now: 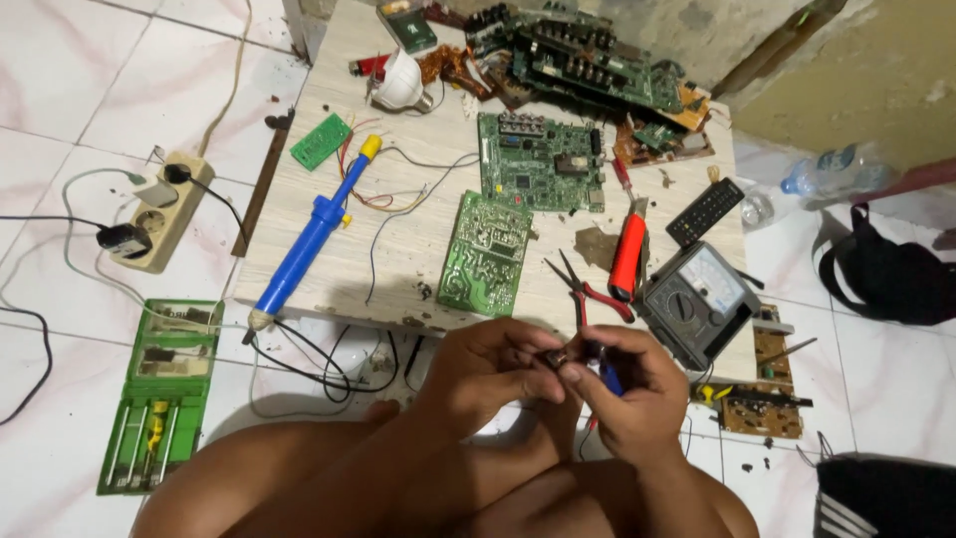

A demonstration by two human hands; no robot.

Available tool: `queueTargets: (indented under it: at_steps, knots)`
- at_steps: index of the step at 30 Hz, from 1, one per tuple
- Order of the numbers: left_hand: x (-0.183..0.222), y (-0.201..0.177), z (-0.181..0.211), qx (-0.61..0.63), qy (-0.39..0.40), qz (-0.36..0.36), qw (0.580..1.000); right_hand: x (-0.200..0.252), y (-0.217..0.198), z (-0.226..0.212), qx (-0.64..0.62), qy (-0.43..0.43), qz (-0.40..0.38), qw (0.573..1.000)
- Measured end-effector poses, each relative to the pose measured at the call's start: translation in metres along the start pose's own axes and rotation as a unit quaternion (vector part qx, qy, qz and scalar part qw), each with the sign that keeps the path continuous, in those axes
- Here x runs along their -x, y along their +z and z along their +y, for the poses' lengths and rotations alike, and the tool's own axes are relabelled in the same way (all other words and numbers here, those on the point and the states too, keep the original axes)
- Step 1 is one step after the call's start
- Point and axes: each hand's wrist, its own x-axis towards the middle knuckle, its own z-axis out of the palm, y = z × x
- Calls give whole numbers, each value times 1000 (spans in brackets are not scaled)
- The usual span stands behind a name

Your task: Stripping the insulation from the ends of several electrical wires using pliers.

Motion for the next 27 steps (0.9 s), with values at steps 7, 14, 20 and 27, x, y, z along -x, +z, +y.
queueTargets:
  at_steps: [7,14,20,27]
  knots:
    - [0,9,28,-132,-91,71,985,3,-11,12,14,41,23,999]
    - [2,26,46,-88,-75,57,992,-2,-4,-1,71,-26,17,997]
    - [-8,-1,20,-29,-15,52,998,-9,-8,-3,73,-48,-31,996]
    - [-7,2,23,8,-14,69,997,-19,-4,-16,190,-114,-71,973]
